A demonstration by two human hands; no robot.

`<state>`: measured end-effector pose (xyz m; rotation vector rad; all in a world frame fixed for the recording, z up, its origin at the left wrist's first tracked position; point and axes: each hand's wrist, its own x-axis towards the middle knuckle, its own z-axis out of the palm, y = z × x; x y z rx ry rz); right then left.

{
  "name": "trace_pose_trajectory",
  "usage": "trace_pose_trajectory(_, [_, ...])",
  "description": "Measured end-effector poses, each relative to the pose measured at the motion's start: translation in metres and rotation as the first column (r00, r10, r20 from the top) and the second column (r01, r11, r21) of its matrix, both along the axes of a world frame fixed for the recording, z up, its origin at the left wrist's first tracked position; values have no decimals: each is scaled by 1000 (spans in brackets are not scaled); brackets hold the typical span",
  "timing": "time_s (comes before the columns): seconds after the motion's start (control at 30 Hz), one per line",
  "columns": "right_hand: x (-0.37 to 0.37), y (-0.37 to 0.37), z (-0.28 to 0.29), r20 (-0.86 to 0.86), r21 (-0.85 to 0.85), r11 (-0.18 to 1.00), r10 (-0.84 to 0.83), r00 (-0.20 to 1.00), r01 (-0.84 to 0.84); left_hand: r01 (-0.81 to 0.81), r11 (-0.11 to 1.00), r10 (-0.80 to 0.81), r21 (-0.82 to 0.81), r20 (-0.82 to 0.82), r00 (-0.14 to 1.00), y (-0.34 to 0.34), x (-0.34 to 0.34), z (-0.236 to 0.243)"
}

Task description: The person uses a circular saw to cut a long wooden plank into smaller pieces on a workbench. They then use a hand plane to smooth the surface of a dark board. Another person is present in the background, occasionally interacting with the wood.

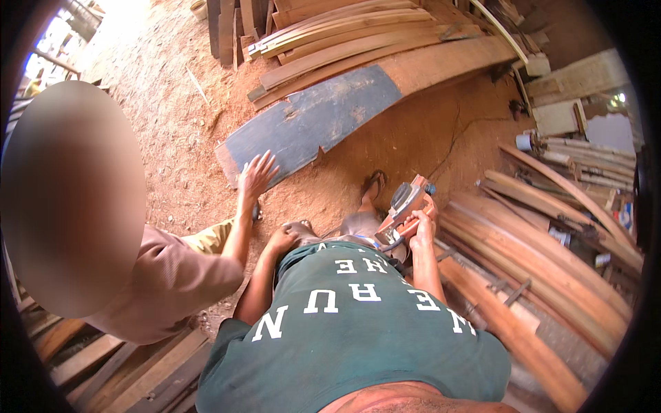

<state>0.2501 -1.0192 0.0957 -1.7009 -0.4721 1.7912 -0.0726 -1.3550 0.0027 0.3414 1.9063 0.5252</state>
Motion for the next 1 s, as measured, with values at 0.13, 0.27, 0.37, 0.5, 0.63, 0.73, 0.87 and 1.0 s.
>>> trace_pose_trajectory(0.13, [4, 79, -2, 12, 40, 991, 128, 992, -128, -274, 961, 264, 26, 190, 946, 145, 9, 22])
trace_pose_trajectory(0.27, [2, 162, 12, 89, 153, 926, 335, 938, -345, -811, 572, 734, -123, 519, 439, 245, 15, -37])
trace_pose_trajectory(0.37, [3, 223, 32, 180, 242, 850, 435, 882, -469, -936, 337, 833, -106, 497, 244, 326, 12, -45])
trace_pose_trajectory(0.5, [-12, 305, 53, 224, 264, 756, 555, 801, -598, -996, 38, 832, -80, 554, -13, 385, 7, -60])
trace_pose_trajectory(0.63, [-53, 376, 62, 178, 282, 713, 619, 765, -642, -985, -174, 803, 6, 580, -138, 419, 5, -73])
trace_pose_trajectory(0.73, [-93, 425, 56, 167, 328, 624, 701, 694, -709, -951, -308, 799, 36, 553, -238, 428, 5, -88])
trace_pose_trajectory(0.87, [-155, 478, 43, 152, 390, 480, 808, 570, -785, -883, -423, 842, 202, 448, -301, 449, 10, -93])
trace_pose_trajectory(1.0, [-218, 529, 43, 133, 406, 354, 889, 437, -843, -930, -146, 989, 338, 62, -133, 466, 4, -66])
